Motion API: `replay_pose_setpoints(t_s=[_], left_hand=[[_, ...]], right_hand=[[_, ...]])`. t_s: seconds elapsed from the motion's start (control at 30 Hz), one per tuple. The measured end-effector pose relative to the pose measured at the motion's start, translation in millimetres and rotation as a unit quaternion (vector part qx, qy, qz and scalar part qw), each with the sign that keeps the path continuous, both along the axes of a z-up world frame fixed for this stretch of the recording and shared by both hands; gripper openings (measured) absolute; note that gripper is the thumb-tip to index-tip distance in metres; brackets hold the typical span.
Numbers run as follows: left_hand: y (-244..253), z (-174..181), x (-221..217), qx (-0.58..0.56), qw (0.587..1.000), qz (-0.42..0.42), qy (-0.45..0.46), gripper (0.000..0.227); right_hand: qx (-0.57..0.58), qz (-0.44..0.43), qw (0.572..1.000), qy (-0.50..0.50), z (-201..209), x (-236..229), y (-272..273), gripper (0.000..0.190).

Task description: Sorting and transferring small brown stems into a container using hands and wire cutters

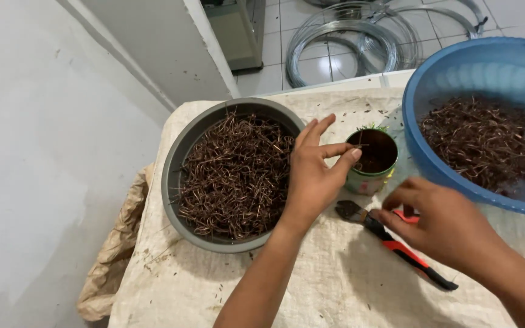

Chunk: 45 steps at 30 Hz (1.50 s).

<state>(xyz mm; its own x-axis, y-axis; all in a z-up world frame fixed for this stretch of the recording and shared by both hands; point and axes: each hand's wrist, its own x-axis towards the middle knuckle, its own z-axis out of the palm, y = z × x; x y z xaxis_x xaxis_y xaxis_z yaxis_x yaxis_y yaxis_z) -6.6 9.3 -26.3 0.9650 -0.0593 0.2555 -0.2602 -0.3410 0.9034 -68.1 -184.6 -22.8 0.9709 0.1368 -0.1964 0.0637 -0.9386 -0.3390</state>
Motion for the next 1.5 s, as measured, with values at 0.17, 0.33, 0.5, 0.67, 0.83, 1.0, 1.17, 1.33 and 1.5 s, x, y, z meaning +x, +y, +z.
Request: replay_pose_setpoints(t_s=[0.17, 0.33, 0.5, 0.67, 0.83, 1.0, 1.17, 1.33, 1.5], left_hand=[[-3, -1, 3, 0.018, 1.000, 0.022, -0.008, 0.017], [-7, 5, -3, 0.021, 0.999, 0.024, 0.006, 0.018], [-7, 2, -3, 0.005, 0.999, 0.035, -0.006, 0.011], [-3, 11, -8, -0.029, 0.999, 0.023, 0.028, 0.010], [-3, 16, -13, -0.066, 0.997, 0.017, 0.037, 0.007], [-4, 4, -10, -0.036, 0.998, 0.042, -0.030, 0.006], [-5, 7, -10, -0.026, 0.998, 0.052, -0.030, 0.007], [-12, 8, -15, -0.014, 0.996, 0.070, -0.057, 0.005], [-16, -1, -13, 0.008, 0.993, 0.076, -0.090, 0.005]], right_hand=[[-0.161, 0.044, 0.984, 0.064, -69, -11, -34, 0.080], [-0.197, 0.050, 0.979, -0.029, -122, -33, -55, 0.137], [-0.064, -0.051, 0.991, 0.110, -80, -33, -37, 0.088], [0.245, -0.205, 0.895, 0.312, -26, -35, -34, 0.063], [0.537, -0.398, 0.632, 0.393, -15, -58, -19, 0.076], [0.595, -0.386, 0.602, 0.367, 4, -52, 0, 0.090], [0.637, -0.275, 0.632, 0.346, -3, -50, 3, 0.073], [0.593, -0.295, 0.692, 0.288, -60, -41, -2, 0.074], [0.650, -0.119, 0.727, 0.186, -126, -27, -7, 0.091]])
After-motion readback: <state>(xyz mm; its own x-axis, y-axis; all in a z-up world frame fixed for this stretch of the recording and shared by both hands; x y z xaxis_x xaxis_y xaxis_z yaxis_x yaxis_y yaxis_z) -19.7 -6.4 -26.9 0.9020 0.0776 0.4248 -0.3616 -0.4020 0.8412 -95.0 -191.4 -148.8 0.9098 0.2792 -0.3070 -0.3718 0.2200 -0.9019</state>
